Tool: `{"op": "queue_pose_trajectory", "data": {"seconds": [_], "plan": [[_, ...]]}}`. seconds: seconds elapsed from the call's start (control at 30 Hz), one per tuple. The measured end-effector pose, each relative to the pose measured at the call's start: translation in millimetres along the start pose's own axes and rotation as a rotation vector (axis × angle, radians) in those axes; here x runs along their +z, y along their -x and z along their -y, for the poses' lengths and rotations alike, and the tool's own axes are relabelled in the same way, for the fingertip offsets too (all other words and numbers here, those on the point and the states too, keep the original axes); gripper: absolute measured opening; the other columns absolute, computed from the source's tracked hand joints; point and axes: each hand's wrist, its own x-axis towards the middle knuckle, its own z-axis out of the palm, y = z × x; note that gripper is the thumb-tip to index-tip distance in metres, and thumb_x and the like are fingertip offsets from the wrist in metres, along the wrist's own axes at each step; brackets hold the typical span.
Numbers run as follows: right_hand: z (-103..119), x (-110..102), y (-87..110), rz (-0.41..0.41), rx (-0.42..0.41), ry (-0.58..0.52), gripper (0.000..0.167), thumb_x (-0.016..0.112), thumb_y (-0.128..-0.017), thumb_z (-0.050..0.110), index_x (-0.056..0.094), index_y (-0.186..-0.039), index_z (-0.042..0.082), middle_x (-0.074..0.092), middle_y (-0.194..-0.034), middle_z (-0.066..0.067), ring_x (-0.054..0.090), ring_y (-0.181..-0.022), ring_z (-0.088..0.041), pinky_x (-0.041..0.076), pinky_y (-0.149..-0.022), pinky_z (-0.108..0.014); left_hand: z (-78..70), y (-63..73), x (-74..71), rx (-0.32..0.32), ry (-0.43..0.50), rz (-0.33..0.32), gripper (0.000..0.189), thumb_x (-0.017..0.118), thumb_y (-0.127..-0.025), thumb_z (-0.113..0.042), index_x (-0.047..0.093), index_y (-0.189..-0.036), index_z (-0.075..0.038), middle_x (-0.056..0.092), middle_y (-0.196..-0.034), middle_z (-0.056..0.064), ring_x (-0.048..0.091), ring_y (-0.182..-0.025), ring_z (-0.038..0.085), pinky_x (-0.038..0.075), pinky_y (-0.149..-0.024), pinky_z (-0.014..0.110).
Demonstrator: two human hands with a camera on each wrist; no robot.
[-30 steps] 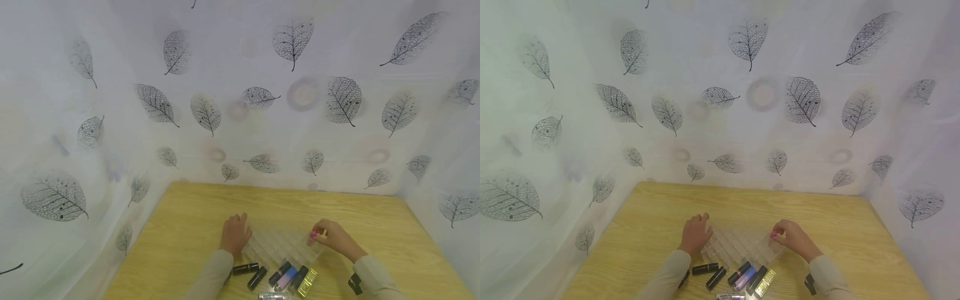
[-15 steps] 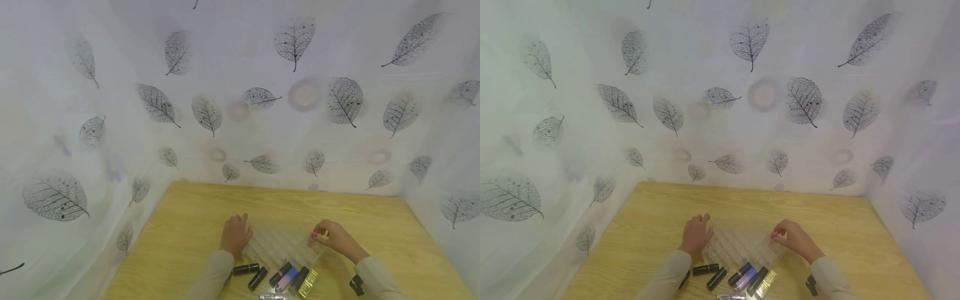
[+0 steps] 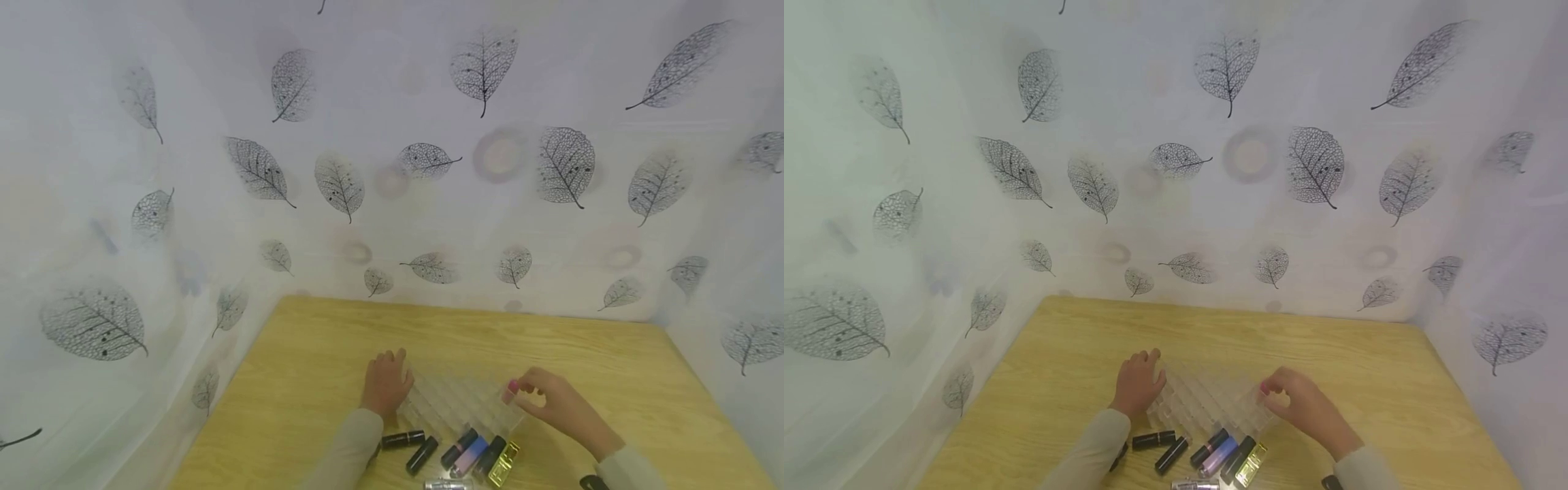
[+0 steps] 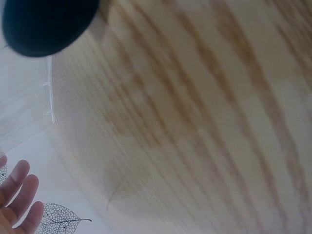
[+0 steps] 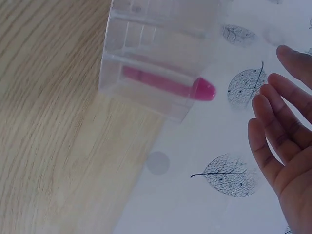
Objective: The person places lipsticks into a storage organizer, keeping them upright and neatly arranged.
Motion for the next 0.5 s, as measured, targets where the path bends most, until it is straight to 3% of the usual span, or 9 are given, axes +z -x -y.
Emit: {"op": "queue_pose_trajectory", "data": {"seconds": [0.1,0.3,0.5], "plan": [[11.5,0.6,3.8,-0.005,-0.045,0.018,0.025,0.078,-0.069,0.009,0.067,-0.089,0.018,0.062,-0.083,0.009,0.056,-0.074,-0.008,0.05,-0.064,-0.025,0.4,0.2,0.9,-0.001,0.002,-0.008,0.033,0.061,-0.081,-0.031,0.062,-0.107,-0.011,0.062,-0.079,0.005,0.056,-0.068,0.019,0.045,-0.062,0.034],[30.2,7.0,14.2,0.035,-0.181,0.108,0.033,0.081,-0.063,0.013,0.067,-0.093,0.01,0.065,-0.091,0.002,0.063,-0.08,-0.015,0.054,-0.068,-0.026,0.8,0.3,-1.1,-0.004,0.004,-0.011,0.033,0.062,-0.081,-0.031,0.062,-0.108,-0.011,0.062,-0.079,0.005,0.056,-0.069,0.019,0.045,-0.063,0.034],[41.3,18.9,27.8,0.129,-0.253,0.07,0.032,0.08,-0.066,0.019,0.066,-0.094,0.013,0.061,-0.092,0.006,0.062,-0.081,-0.01,0.053,-0.068,-0.023,0.5,0.4,-0.8,0.0,-0.002,0.0,0.034,0.061,-0.082,-0.031,0.062,-0.109,-0.011,0.062,-0.081,0.005,0.057,-0.071,0.019,0.046,-0.064,0.035]]}}
